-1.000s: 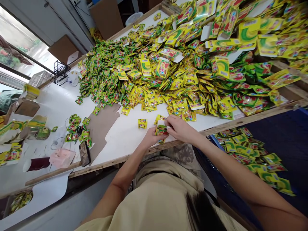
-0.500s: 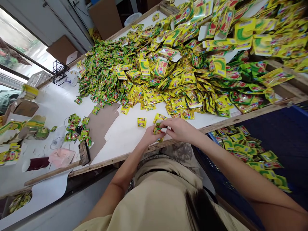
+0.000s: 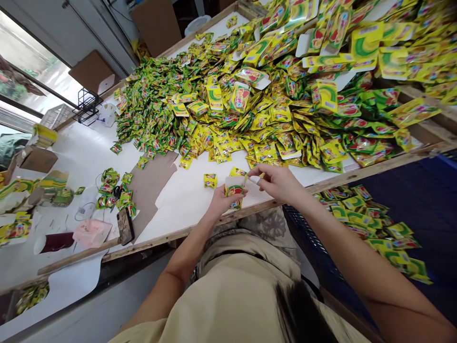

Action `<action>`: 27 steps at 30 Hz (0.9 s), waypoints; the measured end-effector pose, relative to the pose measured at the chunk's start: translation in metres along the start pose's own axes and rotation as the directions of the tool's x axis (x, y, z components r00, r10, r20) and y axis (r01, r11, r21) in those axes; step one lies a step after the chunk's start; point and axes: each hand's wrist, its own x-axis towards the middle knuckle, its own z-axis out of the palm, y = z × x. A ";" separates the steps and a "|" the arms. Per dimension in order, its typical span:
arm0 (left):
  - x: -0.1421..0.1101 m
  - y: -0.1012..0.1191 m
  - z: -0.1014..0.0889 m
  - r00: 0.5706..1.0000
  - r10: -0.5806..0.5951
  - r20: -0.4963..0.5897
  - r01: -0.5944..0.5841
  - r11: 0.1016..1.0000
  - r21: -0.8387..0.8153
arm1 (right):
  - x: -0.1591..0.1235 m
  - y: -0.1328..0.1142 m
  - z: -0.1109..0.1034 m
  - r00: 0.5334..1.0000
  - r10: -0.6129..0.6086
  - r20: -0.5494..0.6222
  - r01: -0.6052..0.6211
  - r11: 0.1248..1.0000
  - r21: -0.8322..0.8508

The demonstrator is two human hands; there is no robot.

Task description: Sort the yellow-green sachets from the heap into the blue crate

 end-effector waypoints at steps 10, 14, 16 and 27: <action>0.008 0.002 -0.003 0.994 -0.074 0.074 0.084 0.988 -0.133 | 0.029 0.040 0.027 0.886 0.208 0.414 -0.428 0.709 0.560; 0.009 0.014 -0.012 0.979 -0.146 0.145 0.180 0.948 -0.263 | 0.041 0.040 0.026 0.825 0.203 0.527 -0.517 0.646 0.561; 0.011 0.021 -0.020 0.956 -0.205 0.211 0.257 0.930 -0.263 | 0.044 0.036 0.031 0.811 0.207 0.547 -0.540 0.625 0.564; 0.002 0.028 -0.038 0.993 -0.055 -0.109 0.056 0.998 0.006 | 0.043 0.019 0.039 0.957 -0.034 0.288 -0.121 0.856 0.502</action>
